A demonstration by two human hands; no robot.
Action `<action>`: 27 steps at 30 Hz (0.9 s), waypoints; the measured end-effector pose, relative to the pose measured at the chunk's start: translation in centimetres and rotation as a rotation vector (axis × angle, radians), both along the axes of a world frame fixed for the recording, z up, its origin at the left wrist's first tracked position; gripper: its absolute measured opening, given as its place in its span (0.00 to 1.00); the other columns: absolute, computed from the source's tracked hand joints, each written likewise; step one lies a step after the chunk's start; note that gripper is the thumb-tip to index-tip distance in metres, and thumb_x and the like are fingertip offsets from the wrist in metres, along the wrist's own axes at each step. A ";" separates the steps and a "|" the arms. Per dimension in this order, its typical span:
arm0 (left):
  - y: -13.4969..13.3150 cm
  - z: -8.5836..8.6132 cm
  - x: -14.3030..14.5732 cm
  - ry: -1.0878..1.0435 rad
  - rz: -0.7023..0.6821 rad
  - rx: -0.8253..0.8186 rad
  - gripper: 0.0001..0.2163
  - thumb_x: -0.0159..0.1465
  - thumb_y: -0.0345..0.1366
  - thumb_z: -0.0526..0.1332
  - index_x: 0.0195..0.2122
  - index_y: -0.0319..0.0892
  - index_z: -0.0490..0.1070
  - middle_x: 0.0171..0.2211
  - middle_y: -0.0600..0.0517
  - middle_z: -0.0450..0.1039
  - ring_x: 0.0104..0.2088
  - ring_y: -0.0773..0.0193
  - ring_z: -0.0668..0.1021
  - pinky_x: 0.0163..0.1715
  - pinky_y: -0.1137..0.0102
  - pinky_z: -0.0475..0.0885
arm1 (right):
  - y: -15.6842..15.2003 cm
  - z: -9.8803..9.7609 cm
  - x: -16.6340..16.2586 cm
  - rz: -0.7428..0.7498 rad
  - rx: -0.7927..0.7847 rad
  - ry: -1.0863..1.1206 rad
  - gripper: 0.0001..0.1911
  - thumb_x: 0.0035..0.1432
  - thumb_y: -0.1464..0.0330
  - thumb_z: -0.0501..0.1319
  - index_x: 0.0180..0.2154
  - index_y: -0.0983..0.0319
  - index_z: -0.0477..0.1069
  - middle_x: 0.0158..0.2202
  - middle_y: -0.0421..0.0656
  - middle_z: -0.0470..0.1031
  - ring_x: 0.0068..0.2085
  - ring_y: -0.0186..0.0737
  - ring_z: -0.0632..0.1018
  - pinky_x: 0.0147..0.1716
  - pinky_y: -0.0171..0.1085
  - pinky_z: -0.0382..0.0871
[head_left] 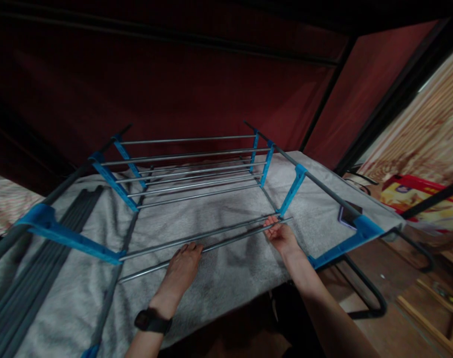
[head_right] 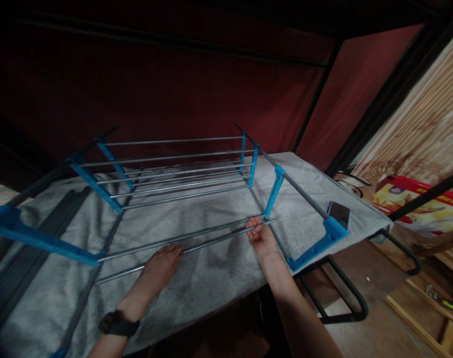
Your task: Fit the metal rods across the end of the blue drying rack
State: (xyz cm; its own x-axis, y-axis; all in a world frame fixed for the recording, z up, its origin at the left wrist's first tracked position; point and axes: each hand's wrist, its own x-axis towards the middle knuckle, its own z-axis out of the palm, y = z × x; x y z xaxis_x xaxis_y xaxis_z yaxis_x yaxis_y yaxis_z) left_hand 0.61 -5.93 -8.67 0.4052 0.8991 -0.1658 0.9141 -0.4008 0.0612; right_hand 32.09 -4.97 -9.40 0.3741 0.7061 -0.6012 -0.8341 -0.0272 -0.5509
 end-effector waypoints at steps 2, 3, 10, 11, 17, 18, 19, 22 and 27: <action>-0.1 0.0 0.1 -0.010 0.002 0.006 0.18 0.71 0.28 0.49 0.54 0.41 0.75 0.53 0.42 0.78 0.54 0.54 0.78 0.57 0.60 0.69 | -0.1 0.2 0.0 -0.001 -0.011 0.012 0.26 0.40 0.89 0.50 0.36 0.61 0.71 0.31 0.35 0.77 0.29 0.29 0.79 0.33 0.28 0.78; -0.1 0.1 0.1 -0.013 0.007 0.009 0.18 0.71 0.28 0.49 0.55 0.41 0.75 0.53 0.41 0.78 0.55 0.54 0.78 0.58 0.60 0.69 | -0.1 0.2 -0.1 0.000 -0.013 0.015 0.26 0.40 0.89 0.50 0.36 0.61 0.71 0.31 0.35 0.77 0.29 0.29 0.79 0.34 0.28 0.78; -0.2 0.3 0.5 0.011 0.008 0.011 0.19 0.71 0.26 0.47 0.56 0.38 0.74 0.53 0.39 0.77 0.55 0.53 0.78 0.57 0.60 0.69 | -0.3 0.3 -0.3 0.017 0.027 0.031 0.29 0.37 0.89 0.48 0.36 0.60 0.71 0.32 0.35 0.77 0.29 0.29 0.79 0.33 0.28 0.78; -0.2 0.2 0.5 0.016 0.009 0.014 0.20 0.71 0.26 0.47 0.56 0.38 0.74 0.53 0.39 0.77 0.55 0.53 0.78 0.57 0.60 0.69 | -0.3 0.3 -0.3 0.016 0.025 0.031 0.29 0.37 0.89 0.48 0.36 0.60 0.71 0.32 0.35 0.77 0.30 0.29 0.79 0.33 0.28 0.78; 0.0 0.1 0.6 0.043 0.013 0.004 0.19 0.71 0.26 0.47 0.57 0.38 0.73 0.53 0.40 0.77 0.54 0.52 0.78 0.56 0.60 0.70 | -0.2 0.3 -0.4 0.004 0.035 0.033 0.28 0.38 0.90 0.48 0.37 0.61 0.71 0.32 0.35 0.77 0.31 0.29 0.80 0.35 0.29 0.79; -0.1 0.1 0.6 0.043 0.012 0.002 0.19 0.71 0.27 0.48 0.56 0.38 0.73 0.53 0.40 0.77 0.54 0.53 0.78 0.56 0.60 0.70 | -0.2 0.3 -0.4 0.005 0.040 0.034 0.28 0.39 0.90 0.48 0.37 0.60 0.71 0.32 0.35 0.77 0.30 0.29 0.80 0.35 0.29 0.79; -0.1 0.2 0.6 0.042 0.012 0.003 0.19 0.71 0.27 0.48 0.56 0.39 0.73 0.53 0.41 0.77 0.54 0.53 0.78 0.55 0.60 0.70 | -0.2 0.3 -0.4 0.008 0.044 0.034 0.28 0.39 0.90 0.49 0.37 0.60 0.71 0.32 0.35 0.77 0.30 0.29 0.80 0.35 0.29 0.79; -0.1 0.4 0.6 0.039 0.009 0.008 0.18 0.72 0.28 0.48 0.56 0.40 0.73 0.53 0.41 0.77 0.54 0.53 0.78 0.56 0.61 0.69 | -0.1 0.4 -0.3 0.016 0.035 0.035 0.27 0.39 0.90 0.49 0.36 0.60 0.71 0.32 0.36 0.77 0.30 0.30 0.80 0.35 0.29 0.79; -0.1 0.4 0.6 0.041 0.017 -0.005 0.17 0.71 0.28 0.49 0.55 0.40 0.73 0.52 0.41 0.77 0.54 0.53 0.78 0.55 0.60 0.69 | -0.1 0.5 -0.2 0.036 0.024 0.015 0.28 0.38 0.90 0.49 0.36 0.61 0.71 0.32 0.37 0.77 0.31 0.31 0.80 0.34 0.29 0.79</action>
